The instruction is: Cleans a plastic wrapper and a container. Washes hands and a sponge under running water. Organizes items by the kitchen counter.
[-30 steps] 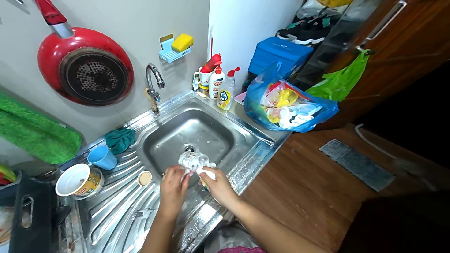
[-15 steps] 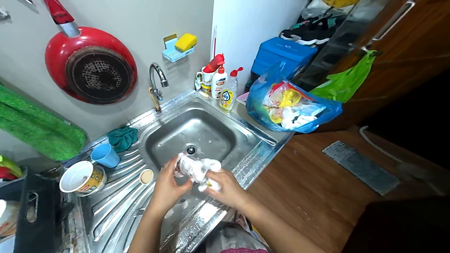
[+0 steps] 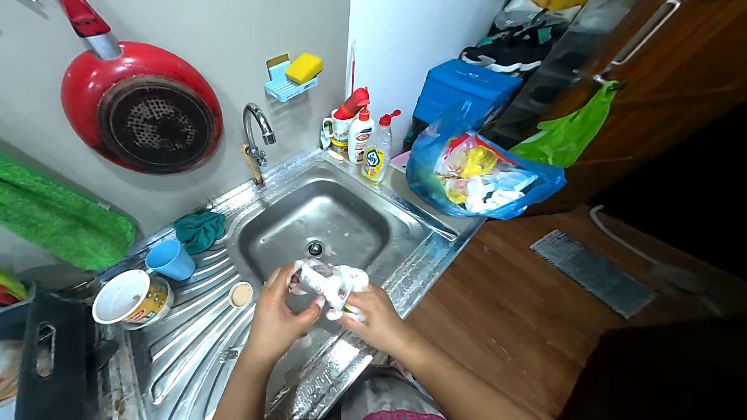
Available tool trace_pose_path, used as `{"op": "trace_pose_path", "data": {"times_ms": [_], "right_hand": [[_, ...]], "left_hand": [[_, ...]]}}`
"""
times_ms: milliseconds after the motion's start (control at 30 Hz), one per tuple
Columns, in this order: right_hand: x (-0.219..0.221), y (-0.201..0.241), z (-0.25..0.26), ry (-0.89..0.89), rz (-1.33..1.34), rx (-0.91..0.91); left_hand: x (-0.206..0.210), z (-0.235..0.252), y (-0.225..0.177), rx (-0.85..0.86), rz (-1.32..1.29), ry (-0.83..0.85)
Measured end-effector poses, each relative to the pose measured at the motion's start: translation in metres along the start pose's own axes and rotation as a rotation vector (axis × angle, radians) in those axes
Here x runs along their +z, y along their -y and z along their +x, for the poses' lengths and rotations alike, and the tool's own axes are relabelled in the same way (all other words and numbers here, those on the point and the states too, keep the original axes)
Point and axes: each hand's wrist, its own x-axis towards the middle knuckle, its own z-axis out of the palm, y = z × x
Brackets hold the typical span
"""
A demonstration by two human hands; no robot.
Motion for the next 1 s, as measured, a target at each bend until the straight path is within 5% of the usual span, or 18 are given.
{"op": "trace_pose_path", "data": {"times_ms": [500,667,800,933,1000], "right_hand": [[0.002,0.003,0.008,0.029,-0.257,-0.142],[-0.003,0.018,0.011,0.035,0.397,0.219],[-0.022,0.031,0.029,0.099,0.965,0.661],[-0.032,0.023,0.027,0.321,1.079,0.529],[-0.038,0.024,0.032,0.409,0.835,0.428]], "left_hand": [[-0.012,0.007,-0.006,-0.097,0.019,0.035],[-0.014,0.009,0.0,-0.179,-0.29,-0.023],[-0.007,0.006,0.001,-0.004,-0.189,-0.022],[-0.008,0.004,0.004,0.063,-0.146,-0.101],[-0.009,0.005,0.006,0.015,-0.188,-0.11]]}}
